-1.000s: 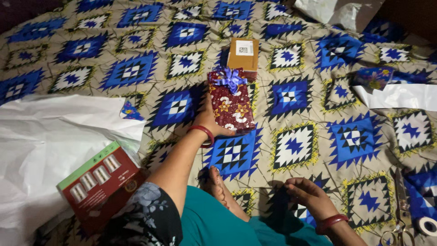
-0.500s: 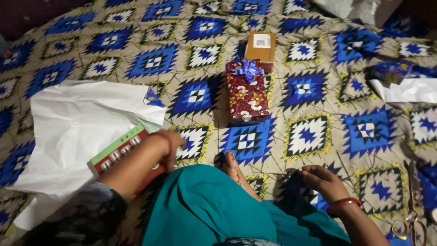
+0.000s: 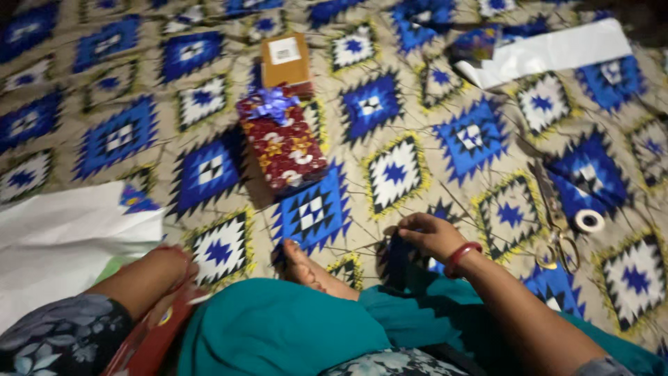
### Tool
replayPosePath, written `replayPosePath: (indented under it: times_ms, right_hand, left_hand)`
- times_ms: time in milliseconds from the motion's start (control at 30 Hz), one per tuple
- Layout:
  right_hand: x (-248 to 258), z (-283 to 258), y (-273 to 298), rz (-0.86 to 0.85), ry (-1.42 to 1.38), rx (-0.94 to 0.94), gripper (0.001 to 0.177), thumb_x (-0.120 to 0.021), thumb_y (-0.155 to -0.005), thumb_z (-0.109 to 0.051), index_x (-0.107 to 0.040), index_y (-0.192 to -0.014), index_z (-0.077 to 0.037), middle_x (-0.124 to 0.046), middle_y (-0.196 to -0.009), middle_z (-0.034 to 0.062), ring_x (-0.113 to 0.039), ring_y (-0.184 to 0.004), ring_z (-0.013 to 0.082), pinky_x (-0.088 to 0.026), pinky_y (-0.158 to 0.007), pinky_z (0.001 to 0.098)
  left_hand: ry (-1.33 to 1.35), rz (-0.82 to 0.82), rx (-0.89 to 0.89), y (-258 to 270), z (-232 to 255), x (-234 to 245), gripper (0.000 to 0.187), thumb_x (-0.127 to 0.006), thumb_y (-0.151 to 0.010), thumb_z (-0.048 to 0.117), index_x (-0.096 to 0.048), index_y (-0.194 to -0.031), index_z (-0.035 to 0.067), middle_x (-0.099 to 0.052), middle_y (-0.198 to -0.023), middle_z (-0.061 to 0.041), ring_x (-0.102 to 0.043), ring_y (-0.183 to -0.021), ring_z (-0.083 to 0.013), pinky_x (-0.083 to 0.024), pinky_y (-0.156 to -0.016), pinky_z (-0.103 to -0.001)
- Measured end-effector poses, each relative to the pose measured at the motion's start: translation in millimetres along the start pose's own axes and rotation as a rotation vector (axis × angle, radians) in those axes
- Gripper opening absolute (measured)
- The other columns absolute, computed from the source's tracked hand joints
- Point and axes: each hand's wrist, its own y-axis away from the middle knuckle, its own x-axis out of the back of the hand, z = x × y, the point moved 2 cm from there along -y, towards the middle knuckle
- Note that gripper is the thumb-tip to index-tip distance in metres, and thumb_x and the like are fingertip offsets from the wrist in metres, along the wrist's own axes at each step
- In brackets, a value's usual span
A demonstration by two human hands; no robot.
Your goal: The person wraps a small box with floral wrapping paper, secures it with tape, and ties a blue ribbon bow. They then place a larger box onto a sheet of wrapping paper and begin folding the paper around it.
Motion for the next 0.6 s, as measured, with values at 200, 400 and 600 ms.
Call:
replayPosePath:
  times_ms: [200, 400, 600]
  right_hand:
    - [-2, -26, 17, -0.03, -0.029, -0.039, 0.032, -0.074, -0.089, -0.023, -0.07, -0.117, -0.009, -0.074, -0.098, 0.0064, -0.068, -0.076, 0.0163, -0.055, -0.064, 0.0326]
    - [-6, -38, 23, -0.083, -0.091, -0.027, 0.032, -0.072, -0.09, -0.021, -0.067, -0.119, -0.007, -0.072, -0.1, 0.0045, -0.065, -0.064, 0.0136, -0.054, -0.055, 0.0317]
    - [-10, -31, 14, -0.108, -0.15, -0.02, 0.035, -0.072, -0.09, -0.019, -0.066, -0.122, -0.006, -0.075, -0.106, 0.0073, -0.068, -0.082, 0.0147, -0.055, -0.065, 0.0331]
  left_hand:
    - [-0.016, 0.0, -0.012, 9, -10, 4, 0.104, -0.098, -0.043, 0.051, -0.061, -0.137, 0.027, -0.065, -0.133, -0.005, -0.06, -0.128, -0.0285, -0.049, -0.109, -0.042]
    - [0.029, 0.074, 0.018, 29, -38, 35, 0.113, -0.094, -0.041, 0.06, -0.057, -0.143, 0.026, -0.069, -0.132, -0.008, -0.064, -0.125, -0.0289, -0.051, -0.108, -0.042]
    - [0.211, 0.325, 0.166, 102, -100, 123, 0.124, -0.09, -0.039, 0.068, -0.054, -0.149, 0.026, -0.072, -0.131, -0.011, -0.069, -0.123, -0.0294, -0.052, -0.108, -0.042]
